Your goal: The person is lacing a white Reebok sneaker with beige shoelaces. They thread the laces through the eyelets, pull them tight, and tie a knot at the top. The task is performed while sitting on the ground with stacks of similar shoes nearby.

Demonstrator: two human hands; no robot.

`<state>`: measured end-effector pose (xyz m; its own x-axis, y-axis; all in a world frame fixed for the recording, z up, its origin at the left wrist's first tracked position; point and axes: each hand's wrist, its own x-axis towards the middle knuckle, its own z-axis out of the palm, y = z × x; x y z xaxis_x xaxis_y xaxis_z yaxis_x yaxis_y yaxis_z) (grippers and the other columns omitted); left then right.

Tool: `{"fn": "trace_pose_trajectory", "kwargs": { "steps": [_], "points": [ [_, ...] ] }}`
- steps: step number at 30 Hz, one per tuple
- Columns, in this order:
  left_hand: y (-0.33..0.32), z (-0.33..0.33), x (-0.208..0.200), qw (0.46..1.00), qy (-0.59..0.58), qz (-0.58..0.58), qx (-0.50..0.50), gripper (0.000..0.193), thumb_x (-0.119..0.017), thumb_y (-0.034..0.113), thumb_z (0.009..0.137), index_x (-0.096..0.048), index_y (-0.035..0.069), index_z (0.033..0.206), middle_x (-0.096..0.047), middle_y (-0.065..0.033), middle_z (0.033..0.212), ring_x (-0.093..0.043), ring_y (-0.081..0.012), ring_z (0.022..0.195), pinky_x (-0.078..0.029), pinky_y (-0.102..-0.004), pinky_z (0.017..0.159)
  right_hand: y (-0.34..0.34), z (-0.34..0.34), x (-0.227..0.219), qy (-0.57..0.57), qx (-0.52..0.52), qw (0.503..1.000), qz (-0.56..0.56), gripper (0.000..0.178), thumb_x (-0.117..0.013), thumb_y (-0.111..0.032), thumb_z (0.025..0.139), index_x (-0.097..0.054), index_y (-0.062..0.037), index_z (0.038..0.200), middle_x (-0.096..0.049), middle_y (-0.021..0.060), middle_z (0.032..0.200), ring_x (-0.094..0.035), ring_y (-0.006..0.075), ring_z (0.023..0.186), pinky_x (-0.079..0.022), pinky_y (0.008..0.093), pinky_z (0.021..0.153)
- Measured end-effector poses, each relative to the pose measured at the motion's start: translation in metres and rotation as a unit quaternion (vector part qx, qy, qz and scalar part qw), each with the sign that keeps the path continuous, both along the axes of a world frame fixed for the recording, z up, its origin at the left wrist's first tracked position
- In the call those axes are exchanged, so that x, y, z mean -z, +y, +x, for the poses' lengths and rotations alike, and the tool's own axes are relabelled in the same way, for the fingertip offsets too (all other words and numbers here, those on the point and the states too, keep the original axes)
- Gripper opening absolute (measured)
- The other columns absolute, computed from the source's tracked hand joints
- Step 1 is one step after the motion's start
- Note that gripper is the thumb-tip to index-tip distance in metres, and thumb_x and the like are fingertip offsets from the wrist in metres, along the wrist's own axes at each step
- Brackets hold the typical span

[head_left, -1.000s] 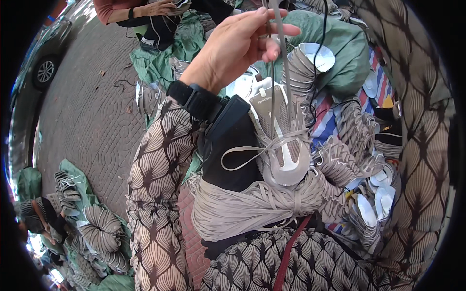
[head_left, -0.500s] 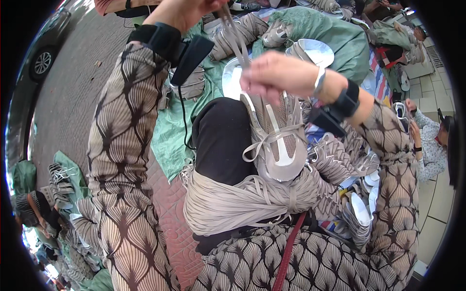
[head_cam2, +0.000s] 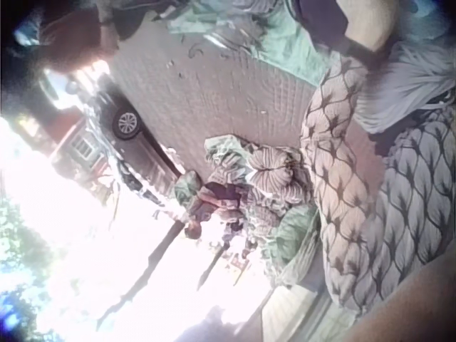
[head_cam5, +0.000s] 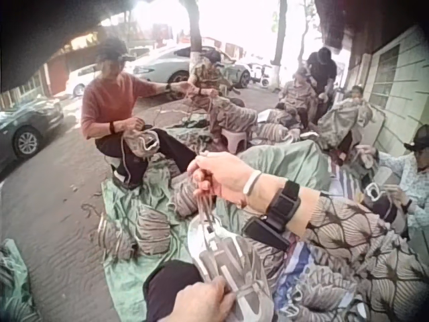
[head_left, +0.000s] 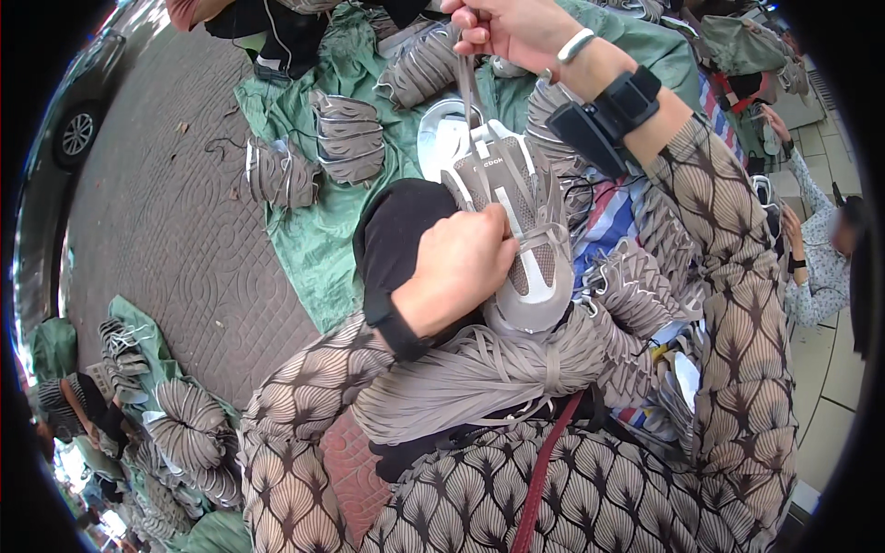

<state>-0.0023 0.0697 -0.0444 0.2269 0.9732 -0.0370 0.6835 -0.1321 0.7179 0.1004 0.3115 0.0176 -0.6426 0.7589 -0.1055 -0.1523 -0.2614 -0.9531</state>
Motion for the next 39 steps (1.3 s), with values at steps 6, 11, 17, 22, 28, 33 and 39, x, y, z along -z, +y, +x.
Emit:
{"fn": "trace_pose_trajectory", "kwargs": {
  "steps": [6, 11, 17, 22, 28, 33, 39],
  "points": [
    [0.011, -0.027, -0.008, 0.967, -0.162, -0.101, 0.169, 0.011, -0.062, 0.009, 0.085, -0.060, -0.001, 0.083, -0.058, -0.0068, 0.065, -0.055, -0.0134, 0.059, -0.045, -0.0311, 0.056, -0.024, 0.019, -0.021, -0.007, -0.006, 1.000, -0.003, 0.026, -0.043, -0.021, 0.105, -0.057, -0.0008, 0.097, -0.056, 0.0020, 0.073, -0.055, 0.0134, 0.058, -0.055, 0.0357, 0.067],
    [-0.002, -0.060, -0.028, 0.983, -0.097, -0.103, 0.118, 0.012, -0.068, 0.008, 0.085, -0.060, 0.002, 0.091, -0.057, -0.0042, 0.068, -0.054, -0.0117, 0.059, -0.044, -0.0287, 0.055, -0.041, 0.028, -0.018, 0.019, -0.050, 0.997, -0.060, 0.025, -0.045, -0.022, 0.104, -0.058, -0.0012, 0.099, -0.055, 0.0011, 0.074, -0.054, 0.0133, 0.060, -0.054, 0.0352, 0.069],
    [-0.018, -0.011, -0.025, 0.985, -0.051, 0.148, 0.074, 0.016, -0.069, 0.009, 0.082, -0.060, 0.008, 0.096, -0.059, -0.0097, 0.086, -0.062, -0.0320, 0.071, -0.050, -0.0405, 0.059, -0.044, 0.011, -0.011, 0.003, -0.047, 0.996, -0.077, 0.025, -0.046, -0.023, 0.104, -0.058, -0.0013, 0.098, -0.055, 0.0010, 0.074, -0.055, 0.0164, 0.061, -0.054, 0.0345, 0.068],
    [0.009, 0.021, -0.010, 0.977, -0.021, 0.136, 0.164, 0.022, -0.060, 0.002, 0.082, -0.055, 0.007, 0.103, -0.058, -0.0115, 0.091, -0.064, -0.0350, 0.074, -0.051, -0.0445, 0.061, -0.048, 0.008, -0.016, 0.033, -0.058, 0.995, -0.069, 0.025, -0.045, -0.021, 0.104, -0.058, -0.0011, 0.097, -0.056, 0.0017, 0.073, -0.056, 0.0152, 0.061, -0.054, 0.0342, 0.065],
    [0.010, 0.029, -0.006, 0.983, 0.019, 0.130, 0.126, 0.009, -0.060, 0.008, 0.083, -0.056, 0.004, 0.090, -0.060, -0.0158, 0.083, -0.063, -0.0377, 0.070, -0.051, -0.0464, 0.061, -0.050, 0.015, -0.016, 0.040, -0.033, 0.997, -0.063, 0.025, -0.044, -0.020, 0.104, -0.058, -0.0008, 0.097, -0.055, 0.0014, 0.072, -0.052, 0.0133, 0.058, -0.053, 0.0335, 0.065],
    [0.020, 0.022, -0.014, 0.986, -0.018, 0.049, 0.159, 0.013, -0.062, 0.012, 0.084, -0.059, -0.001, 0.080, -0.059, -0.0144, 0.072, -0.062, -0.0314, 0.066, -0.050, -0.0423, 0.062, -0.050, 0.020, -0.015, 0.068, -0.049, 0.994, -0.069, 0.026, -0.042, -0.020, 0.105, -0.058, -0.0006, 0.097, -0.055, 0.0015, 0.073, -0.052, 0.0133, 0.058, -0.053, 0.0333, 0.063],
    [0.014, 0.007, -0.025, 0.949, -0.246, -0.163, 0.110, 0.035, -0.069, 0.007, 0.080, -0.064, 0.004, 0.115, -0.060, -0.0099, 0.101, -0.058, -0.0175, 0.075, -0.049, -0.0309, 0.068, -0.059, 0.022, -0.026, 0.027, -0.037, 0.997, -0.060, 0.026, -0.043, -0.022, 0.104, -0.058, -0.0023, 0.097, -0.058, 0.0022, 0.073, -0.054, 0.0139, 0.058, -0.053, 0.0317, 0.060]
  ]
}}
